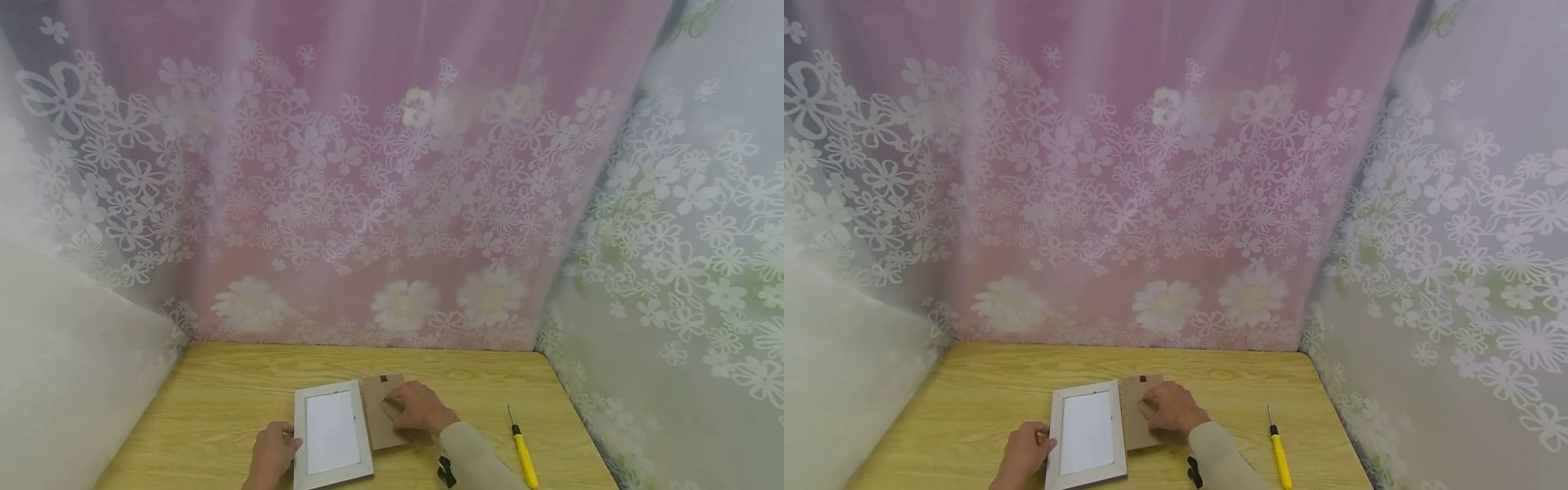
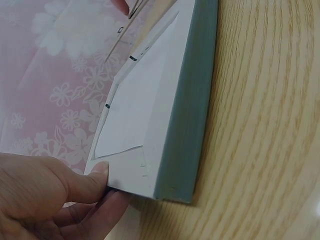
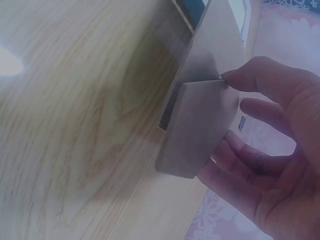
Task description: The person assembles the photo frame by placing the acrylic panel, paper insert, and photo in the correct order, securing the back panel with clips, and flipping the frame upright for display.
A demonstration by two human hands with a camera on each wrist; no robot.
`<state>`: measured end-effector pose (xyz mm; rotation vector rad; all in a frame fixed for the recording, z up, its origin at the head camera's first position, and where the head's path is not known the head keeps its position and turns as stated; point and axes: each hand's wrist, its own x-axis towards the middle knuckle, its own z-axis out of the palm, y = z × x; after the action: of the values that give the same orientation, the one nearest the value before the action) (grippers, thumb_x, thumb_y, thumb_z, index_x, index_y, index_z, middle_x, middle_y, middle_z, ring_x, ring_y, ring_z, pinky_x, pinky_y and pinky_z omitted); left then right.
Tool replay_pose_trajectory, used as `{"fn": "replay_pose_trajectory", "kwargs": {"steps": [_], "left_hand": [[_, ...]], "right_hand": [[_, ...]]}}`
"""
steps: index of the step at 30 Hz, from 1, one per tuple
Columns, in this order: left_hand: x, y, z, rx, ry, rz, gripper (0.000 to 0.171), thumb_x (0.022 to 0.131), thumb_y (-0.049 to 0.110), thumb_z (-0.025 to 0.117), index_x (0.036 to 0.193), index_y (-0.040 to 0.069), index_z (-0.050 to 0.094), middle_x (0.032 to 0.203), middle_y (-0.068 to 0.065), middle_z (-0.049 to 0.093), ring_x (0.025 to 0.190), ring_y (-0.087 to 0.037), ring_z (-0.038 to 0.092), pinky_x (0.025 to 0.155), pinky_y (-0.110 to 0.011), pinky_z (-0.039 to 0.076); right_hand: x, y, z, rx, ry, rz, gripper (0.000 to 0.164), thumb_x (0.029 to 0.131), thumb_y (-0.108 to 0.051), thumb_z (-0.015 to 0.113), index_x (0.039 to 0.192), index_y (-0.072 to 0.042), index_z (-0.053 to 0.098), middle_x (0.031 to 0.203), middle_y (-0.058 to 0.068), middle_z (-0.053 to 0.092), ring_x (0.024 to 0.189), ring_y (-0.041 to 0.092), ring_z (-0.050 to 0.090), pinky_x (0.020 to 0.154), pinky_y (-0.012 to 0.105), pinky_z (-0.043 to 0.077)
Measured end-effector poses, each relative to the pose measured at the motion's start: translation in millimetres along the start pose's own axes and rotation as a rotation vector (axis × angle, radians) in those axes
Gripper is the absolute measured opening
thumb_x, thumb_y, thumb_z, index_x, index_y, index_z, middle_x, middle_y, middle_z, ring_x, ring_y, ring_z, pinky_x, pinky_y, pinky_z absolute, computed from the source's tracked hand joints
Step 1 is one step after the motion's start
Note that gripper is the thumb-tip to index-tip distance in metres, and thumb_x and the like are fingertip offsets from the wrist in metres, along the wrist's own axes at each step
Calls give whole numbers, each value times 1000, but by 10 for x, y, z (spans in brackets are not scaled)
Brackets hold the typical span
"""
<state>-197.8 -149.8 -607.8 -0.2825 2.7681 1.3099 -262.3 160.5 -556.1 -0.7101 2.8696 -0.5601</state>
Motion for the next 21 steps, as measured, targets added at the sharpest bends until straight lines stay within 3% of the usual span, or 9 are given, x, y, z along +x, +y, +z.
{"fn": "replay_pose_trajectory", "kwargs": {"steps": [11, 21], "left_hand": [[-7, 11, -7, -10, -3, -8, 29, 88, 1, 73, 112, -15, 66, 81, -14, 71, 64, -17, 66, 56, -33, 55], [-24, 24, -13, -12, 1, 0, 29, 89, 0, 73, 112, -16, 66, 77, -11, 69, 61, -16, 65, 54, -32, 54]], "right_hand": [[69, -113, 53, -25, 11, -14, 47, 69, -19, 87, 116, -17, 79, 108, -4, 77, 84, 4, 56, 72, 24, 50], [94, -280, 43, -51, 7, -53, 47, 70, -19, 87, 116, -18, 79, 109, -6, 78, 81, 1, 53, 71, 21, 49]]}}
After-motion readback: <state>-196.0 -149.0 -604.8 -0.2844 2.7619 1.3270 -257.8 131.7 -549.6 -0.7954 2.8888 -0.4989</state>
